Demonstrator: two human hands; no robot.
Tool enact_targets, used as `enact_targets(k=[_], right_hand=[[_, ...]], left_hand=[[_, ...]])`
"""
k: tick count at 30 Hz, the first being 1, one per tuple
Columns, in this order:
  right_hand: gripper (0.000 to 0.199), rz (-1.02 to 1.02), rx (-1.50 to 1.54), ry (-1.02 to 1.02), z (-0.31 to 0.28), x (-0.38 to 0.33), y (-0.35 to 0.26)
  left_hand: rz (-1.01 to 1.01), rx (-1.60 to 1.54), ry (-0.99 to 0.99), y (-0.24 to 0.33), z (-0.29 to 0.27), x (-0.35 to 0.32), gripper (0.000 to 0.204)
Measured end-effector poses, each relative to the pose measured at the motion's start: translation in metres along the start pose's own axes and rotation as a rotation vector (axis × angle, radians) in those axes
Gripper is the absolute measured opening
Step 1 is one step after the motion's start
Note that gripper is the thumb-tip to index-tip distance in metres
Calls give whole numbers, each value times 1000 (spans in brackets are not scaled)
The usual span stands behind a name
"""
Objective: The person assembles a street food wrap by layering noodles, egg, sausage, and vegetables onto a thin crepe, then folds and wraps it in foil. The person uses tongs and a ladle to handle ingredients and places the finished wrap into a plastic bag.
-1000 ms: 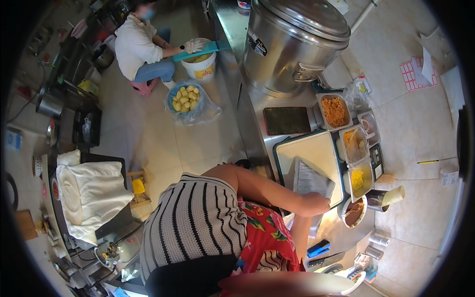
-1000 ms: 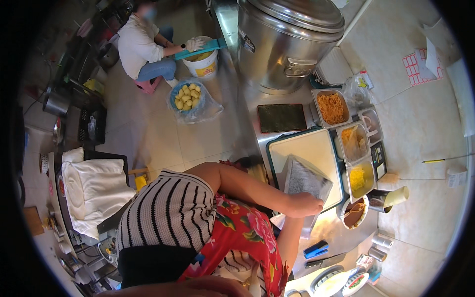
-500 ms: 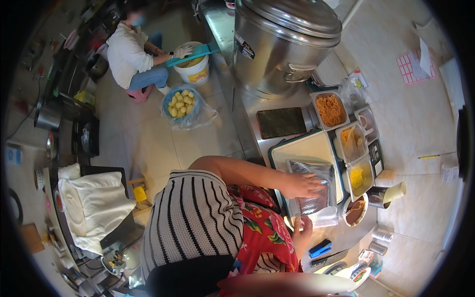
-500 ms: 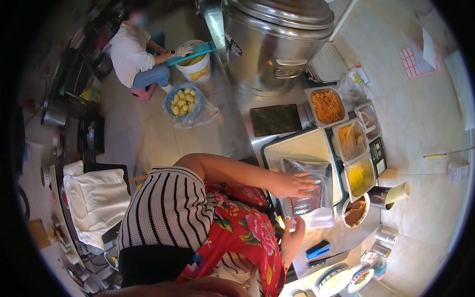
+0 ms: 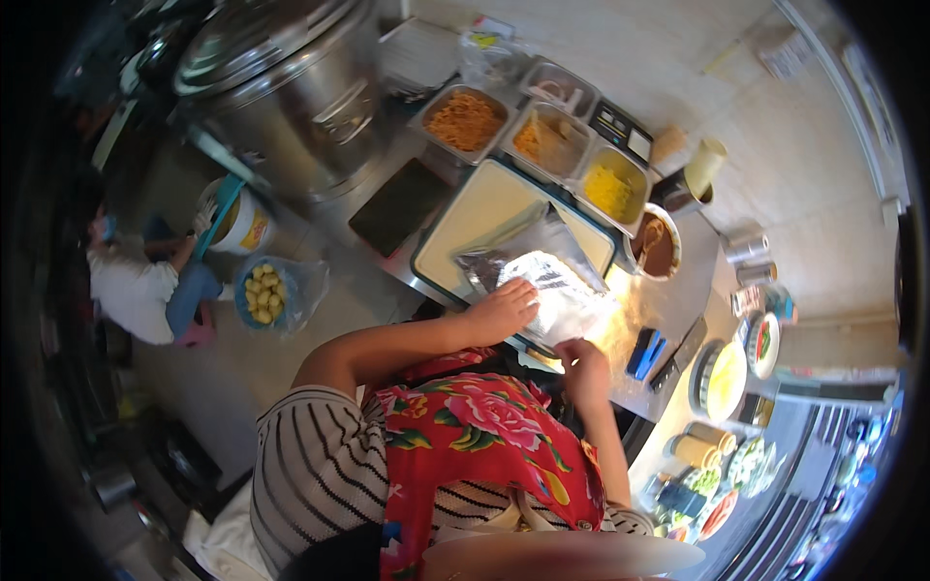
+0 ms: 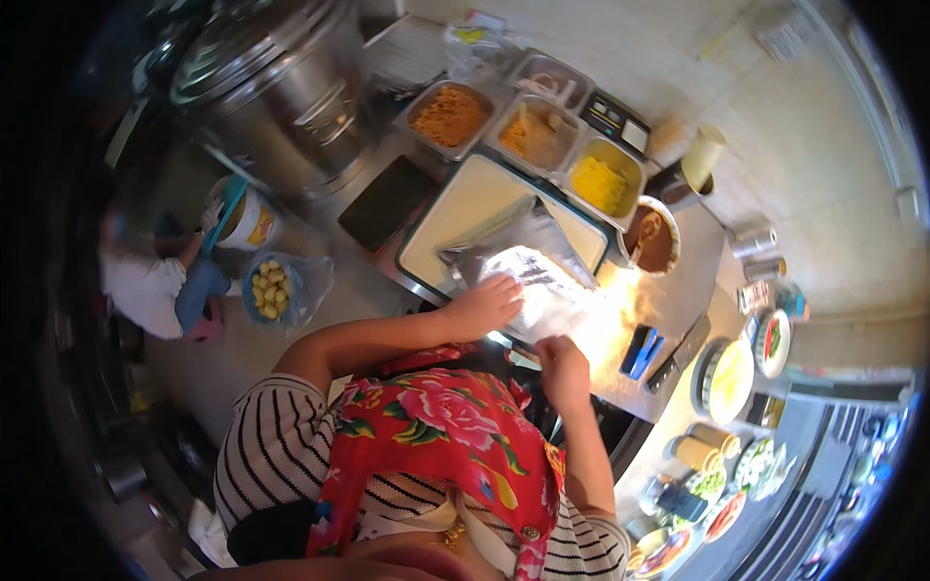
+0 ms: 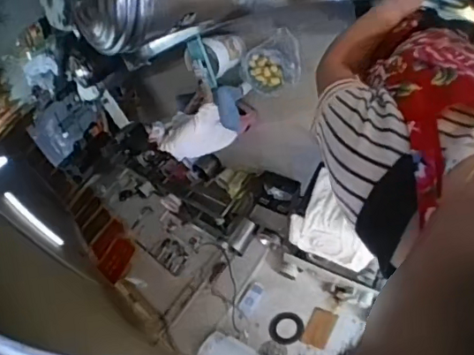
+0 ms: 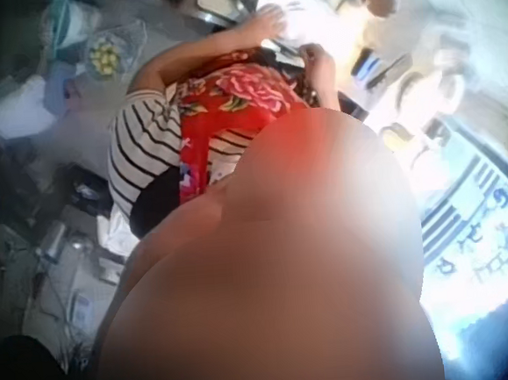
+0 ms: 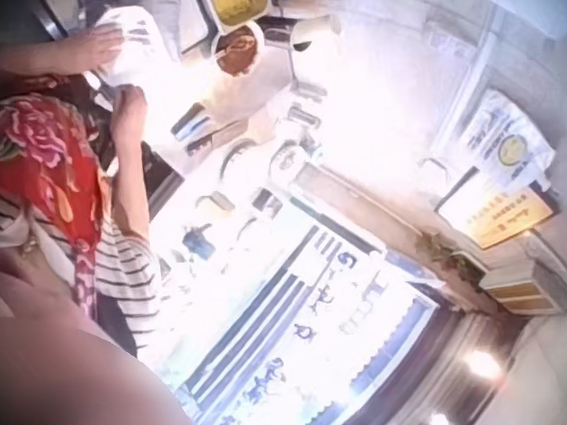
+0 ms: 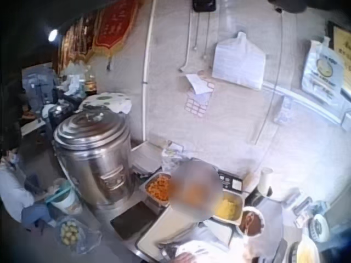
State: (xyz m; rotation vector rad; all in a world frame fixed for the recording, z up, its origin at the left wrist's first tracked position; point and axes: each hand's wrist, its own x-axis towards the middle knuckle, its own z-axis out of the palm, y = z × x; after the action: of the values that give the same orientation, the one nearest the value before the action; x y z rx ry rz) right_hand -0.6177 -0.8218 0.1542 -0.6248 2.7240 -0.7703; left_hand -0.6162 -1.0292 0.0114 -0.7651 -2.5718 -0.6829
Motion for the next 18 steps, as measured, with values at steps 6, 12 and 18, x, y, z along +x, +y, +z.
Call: enact_targets(k=[6, 12, 18], right_hand=[[12, 249, 808, 816, -125, 27, 97], [15, -12, 535, 1156, -124, 78, 205], [35, -33, -794, 340, -81, 67, 163]], left_hand=[[9, -218, -137, -42, -39, -16, 40], [-36, -197, -228, -55, -55, -39, 32], [167, -172, -55, -37, -44, -59, 26]])
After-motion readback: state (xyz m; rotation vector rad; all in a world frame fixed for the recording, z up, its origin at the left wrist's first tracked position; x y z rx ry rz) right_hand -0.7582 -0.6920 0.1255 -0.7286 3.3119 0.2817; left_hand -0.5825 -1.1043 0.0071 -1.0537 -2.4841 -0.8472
